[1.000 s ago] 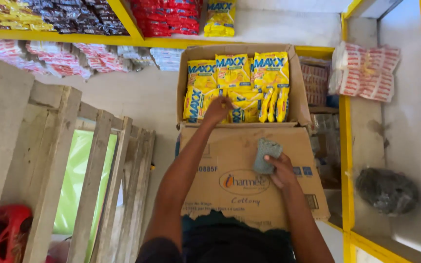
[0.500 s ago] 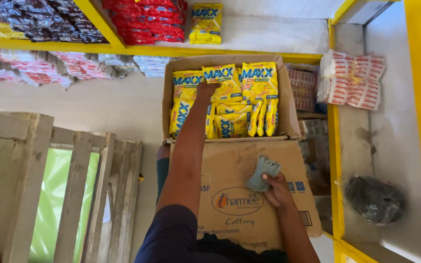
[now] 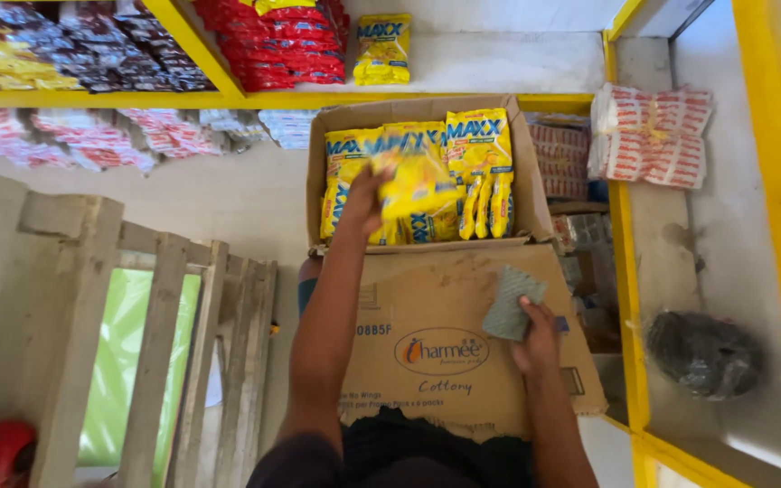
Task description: The person cleans individual yellow snack packages by hand using a small grey scouring pad, wiping multiple surfaces of each bag before placing them back into a cardboard box.
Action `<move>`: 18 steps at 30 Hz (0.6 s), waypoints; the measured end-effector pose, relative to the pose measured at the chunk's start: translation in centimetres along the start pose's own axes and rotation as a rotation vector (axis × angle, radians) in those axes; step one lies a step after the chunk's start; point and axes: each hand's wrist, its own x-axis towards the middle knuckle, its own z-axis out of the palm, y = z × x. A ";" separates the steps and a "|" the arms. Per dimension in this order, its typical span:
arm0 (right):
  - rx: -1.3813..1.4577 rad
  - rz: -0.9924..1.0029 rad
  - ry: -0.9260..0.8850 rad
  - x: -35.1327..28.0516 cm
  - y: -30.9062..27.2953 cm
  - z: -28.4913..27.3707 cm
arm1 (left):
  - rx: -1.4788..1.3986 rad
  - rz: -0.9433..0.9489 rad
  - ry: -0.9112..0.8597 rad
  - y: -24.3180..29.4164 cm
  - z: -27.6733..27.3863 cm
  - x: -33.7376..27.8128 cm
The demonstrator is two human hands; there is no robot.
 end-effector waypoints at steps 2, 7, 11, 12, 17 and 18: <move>-0.099 -0.047 0.084 -2.5 -1.8 2.5 | -0.182 -0.085 -0.086 0.3 -0.8 -7.2; -0.196 -0.127 0.108 -3.9 -0.9 3.8 | -0.335 -0.231 -0.046 -3.3 -1.4 -20.3; -1.108 -0.338 0.252 -3.2 2.0 1.9 | -0.209 -0.231 0.055 -5.5 0.1 -26.6; -1.114 -0.324 0.244 -5.1 2.0 4.3 | -0.212 -0.230 0.070 -6.0 1.1 -27.9; -1.254 -0.781 -0.263 -10.0 4.6 12.7 | -0.240 -0.099 0.018 -7.0 6.0 -30.0; -1.253 -0.787 -0.267 -12.0 4.0 14.6 | -0.239 -0.093 0.016 -6.8 5.8 -29.7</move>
